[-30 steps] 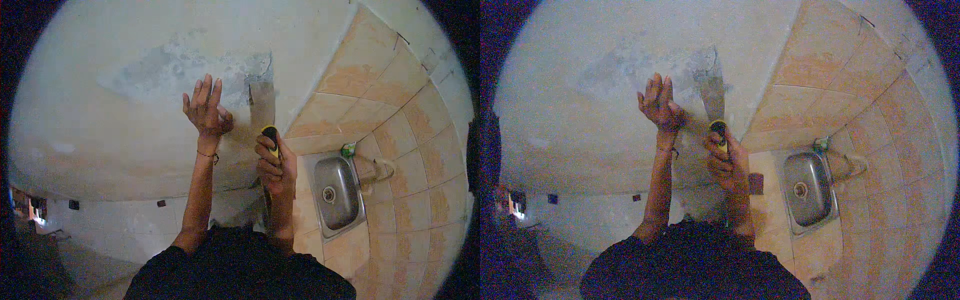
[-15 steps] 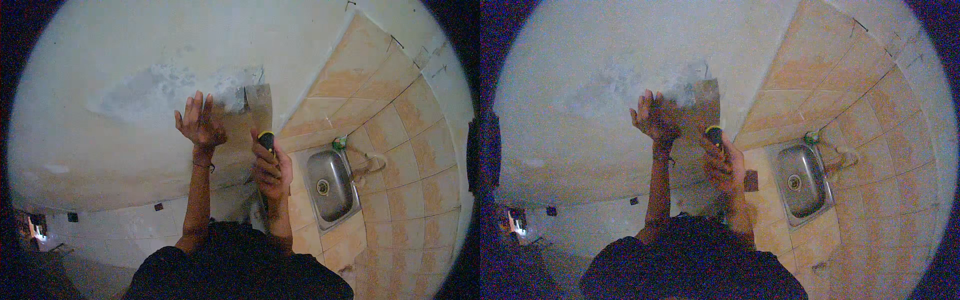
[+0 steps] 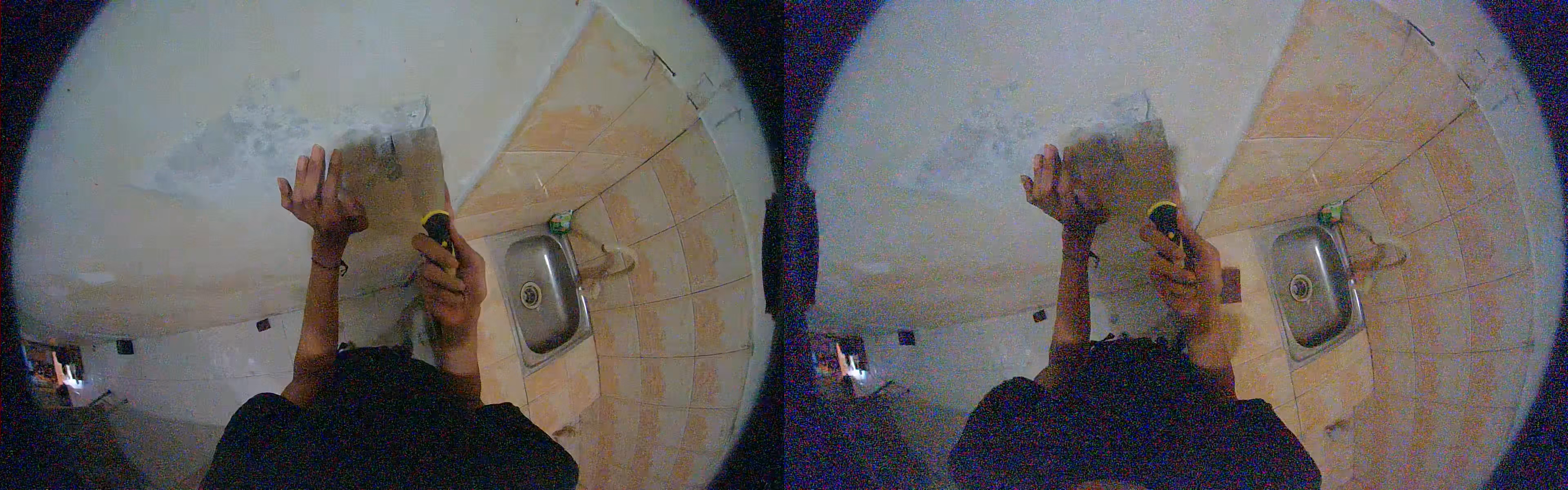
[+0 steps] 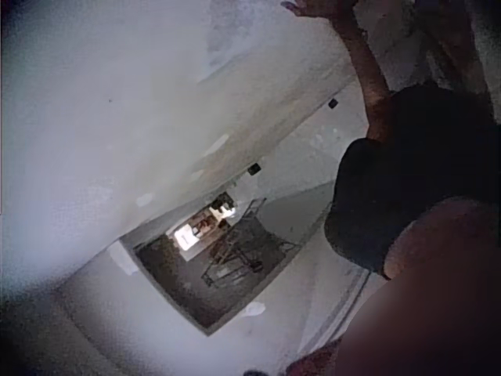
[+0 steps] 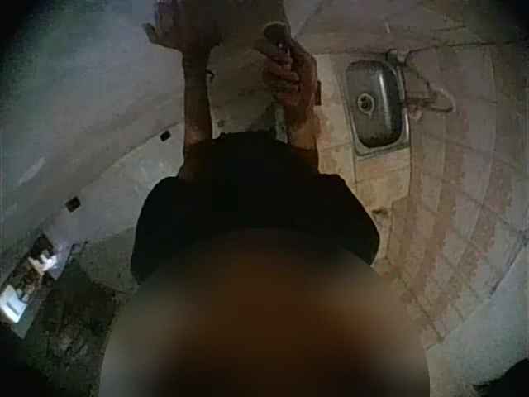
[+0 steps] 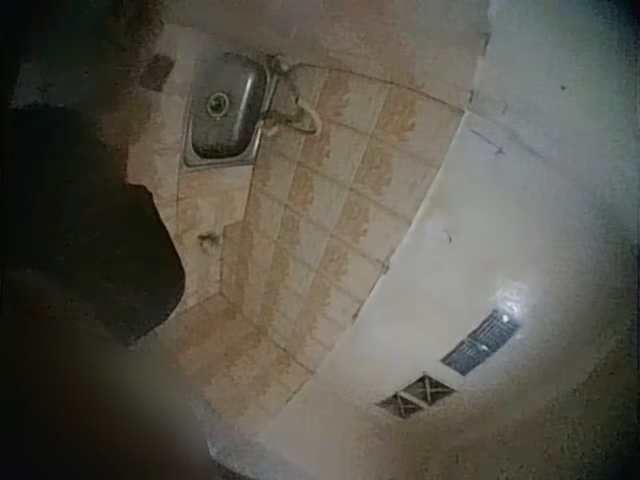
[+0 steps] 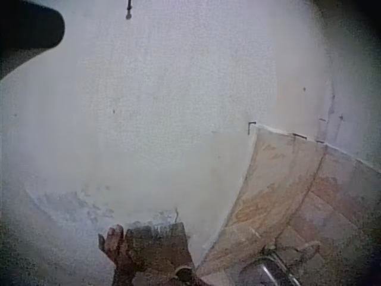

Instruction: The person scrapes paint off the ceiling and wall using a scraper.

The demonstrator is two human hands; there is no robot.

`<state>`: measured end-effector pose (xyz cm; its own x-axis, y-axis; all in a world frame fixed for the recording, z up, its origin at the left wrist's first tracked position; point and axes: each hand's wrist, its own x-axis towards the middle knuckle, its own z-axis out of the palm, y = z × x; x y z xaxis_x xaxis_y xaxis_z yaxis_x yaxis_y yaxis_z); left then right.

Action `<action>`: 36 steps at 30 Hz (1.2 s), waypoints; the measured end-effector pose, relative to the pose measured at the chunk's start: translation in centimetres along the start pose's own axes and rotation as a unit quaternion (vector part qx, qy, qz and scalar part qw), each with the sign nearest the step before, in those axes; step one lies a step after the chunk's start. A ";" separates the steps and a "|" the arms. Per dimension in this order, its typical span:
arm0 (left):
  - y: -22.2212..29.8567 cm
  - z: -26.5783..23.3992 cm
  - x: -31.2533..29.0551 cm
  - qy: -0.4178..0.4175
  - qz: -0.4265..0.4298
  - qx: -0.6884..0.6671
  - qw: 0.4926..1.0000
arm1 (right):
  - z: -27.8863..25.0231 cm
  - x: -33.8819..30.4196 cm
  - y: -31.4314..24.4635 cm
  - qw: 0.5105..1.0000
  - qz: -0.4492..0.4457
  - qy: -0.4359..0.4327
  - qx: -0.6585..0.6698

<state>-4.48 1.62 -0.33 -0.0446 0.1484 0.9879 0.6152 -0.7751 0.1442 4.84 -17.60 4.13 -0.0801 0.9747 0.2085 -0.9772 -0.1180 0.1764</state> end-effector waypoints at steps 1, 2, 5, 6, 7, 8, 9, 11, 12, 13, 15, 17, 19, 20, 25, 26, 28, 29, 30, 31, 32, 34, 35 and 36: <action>0.0 0.1 0.0 0.007 0.004 -0.003 1.000 | 0.2 -0.1 0.1 1.000 0.005 -0.011 0.008; 0.0 0.1 0.0 0.008 0.003 -0.003 1.000 | 0.6 0.0 0.3 1.000 0.005 -0.011 0.007; -0.2 0.8 -0.7 0.015 -0.001 -0.013 1.000 | 1.2 -0.2 0.3 0.998 -0.038 0.027 0.028; -0.5 0.9 -0.8 0.025 -0.003 -0.012 1.000 | 1.0 -0.2 0.2 0.999 -0.030 0.024 0.036; -0.8 0.9 -0.9 0.034 -0.004 -0.011 0.999 | 1.0 -0.2 0.3 0.999 -0.021 0.020 0.044; -1.0 0.8 -1.0 0.037 -0.005 -0.010 0.999 | 1.2 -0.2 0.5 0.999 -0.019 0.019 0.042; -0.8 0.5 -0.9 0.011 -0.017 -0.001 1.000 | 1.6 -0.3 0.8 0.998 -0.025 0.017 0.055; -0.4 0.4 -1.0 -0.014 -0.030 0.006 0.999 | 1.8 -0.6 0.9 0.997 -0.032 0.014 0.065; -0.5 0.4 -0.9 -0.013 -0.031 0.008 0.999 | 1.7 -0.5 0.9 0.996 -0.023 0.007 0.082; -0.6 0.4 -0.9 -0.011 -0.031 0.011 0.999 | 1.6 -0.5 0.9 0.995 -0.014 -0.001 0.099; -0.6 0.2 -1.2 -0.031 -0.036 0.010 0.999 | 1.1 -0.7 0.6 0.996 0.009 -0.026 0.082; -0.6 0.4 -1.4 -0.051 -0.042 0.010 0.998 | 1.0 -0.7 0.4 0.996 0.031 -0.050 0.065; -0.4 0.0 -0.5 -0.052 -0.038 0.001 0.998 | 1.6 -0.7 0.9 0.994 -0.040 0.031 0.097; -0.5 0.1 -0.9 -0.052 -0.039 0.002 0.998 | 1.5 -0.9 0.9 0.994 -0.039 0.033 0.097; -0.8 0.2 -1.9 -0.074 -0.057 0.019 0.995 | 1.0 -0.7 0.7 0.997 -0.036 0.025 0.064; -0.6 0.3 -1.8 -0.076 -0.058 0.017 0.995 | 0.7 -0.6 0.5 0.997 -0.038 0.026 0.064; -0.7 0.0 -1.2 -0.099 -0.046 0.035 0.993 | 0.1 -0.4 0.4 0.998 -0.035 0.023 0.054; -0.6 -0.1 -1.4 -0.100 -0.046 0.034 0.993 | 0.0 -0.5 0.4 0.998 -0.036 0.023 0.055; -0.8 0.0 -1.7 -0.095 -0.054 0.035 0.993 | -0.1 -0.4 0.4 0.998 -0.029 0.012 0.051; -0.9 0.1 -1.9 -0.090 -0.063 0.037 0.993 | -0.1 -0.3 0.4 0.999 -0.023 0.001 0.047; -1.2 0.3 -2.0 -0.089 -0.062 0.037 0.993 | 0.0 -0.1 0.5 0.999 -0.022 0.000 0.047; -1.3 0.4 -2.0 -0.053 -0.035 0.048 0.997 | 0.5 -0.1 0.8 0.997 -0.060 0.050 0.016; -1.2 0.2 -2.0 -0.054 -0.036 0.049 0.997 | 0.5 -0.4 0.8 0.997 -0.060 0.051 0.017; -1.2 0.1 -1.9 -0.083 -0.048 0.049 0.994 | 0.5 -0.5 0.8 0.997 -0.053 0.051 0.030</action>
<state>-5.00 2.34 -2.35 0.0190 0.3236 0.9460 0.6889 -0.6899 0.2222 4.18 -18.29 4.63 0.0013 0.9961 0.0877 -0.9679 -0.0208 0.2504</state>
